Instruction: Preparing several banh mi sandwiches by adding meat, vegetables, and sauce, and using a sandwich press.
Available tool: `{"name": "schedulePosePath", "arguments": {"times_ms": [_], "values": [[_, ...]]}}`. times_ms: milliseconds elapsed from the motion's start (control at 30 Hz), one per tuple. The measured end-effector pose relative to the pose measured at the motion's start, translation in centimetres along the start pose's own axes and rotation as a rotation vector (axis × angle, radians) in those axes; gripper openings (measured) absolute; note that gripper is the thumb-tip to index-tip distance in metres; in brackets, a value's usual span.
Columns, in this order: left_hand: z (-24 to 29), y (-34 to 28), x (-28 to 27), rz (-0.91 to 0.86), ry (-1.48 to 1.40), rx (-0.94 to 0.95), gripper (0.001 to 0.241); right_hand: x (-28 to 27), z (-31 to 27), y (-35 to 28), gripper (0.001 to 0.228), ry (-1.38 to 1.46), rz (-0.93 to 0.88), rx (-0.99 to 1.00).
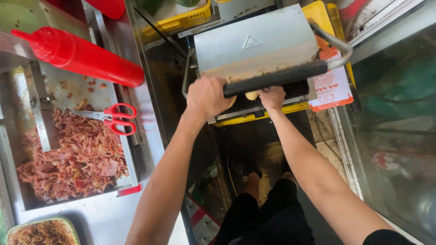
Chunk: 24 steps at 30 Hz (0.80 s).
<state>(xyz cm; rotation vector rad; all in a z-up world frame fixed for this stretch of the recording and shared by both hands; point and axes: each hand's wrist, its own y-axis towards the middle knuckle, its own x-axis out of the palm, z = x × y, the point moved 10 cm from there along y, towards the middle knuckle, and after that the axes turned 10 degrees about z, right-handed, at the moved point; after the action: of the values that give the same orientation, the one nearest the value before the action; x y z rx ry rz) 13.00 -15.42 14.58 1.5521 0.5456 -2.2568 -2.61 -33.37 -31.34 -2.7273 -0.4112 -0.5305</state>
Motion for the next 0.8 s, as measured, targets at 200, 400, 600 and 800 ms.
{"name": "schedulePosePath", "arguments": {"times_ms": [200,400,600,800], "values": [[-2.6,-6.6,15.5,-0.108,-0.035,-0.034,0.029,1.7,-14.9,-18.1,0.036,-1.115,-0.013,-0.658],[-4.7,-8.2,21.3,-0.088,-0.138,-0.044,0.043,-9.6,-15.2,-23.0,0.031,-0.93,0.055,0.438],[-7.1,-5.8,21.5,0.103,-0.291,0.033,0.053,-8.9,-25.6,-12.9,0.033,-0.926,0.064,0.188],[-4.9,-12.0,4.6,0.4,-0.533,-0.262,0.032,7.1,-32.2,-11.0,0.035,-0.802,-0.271,0.101]]}}
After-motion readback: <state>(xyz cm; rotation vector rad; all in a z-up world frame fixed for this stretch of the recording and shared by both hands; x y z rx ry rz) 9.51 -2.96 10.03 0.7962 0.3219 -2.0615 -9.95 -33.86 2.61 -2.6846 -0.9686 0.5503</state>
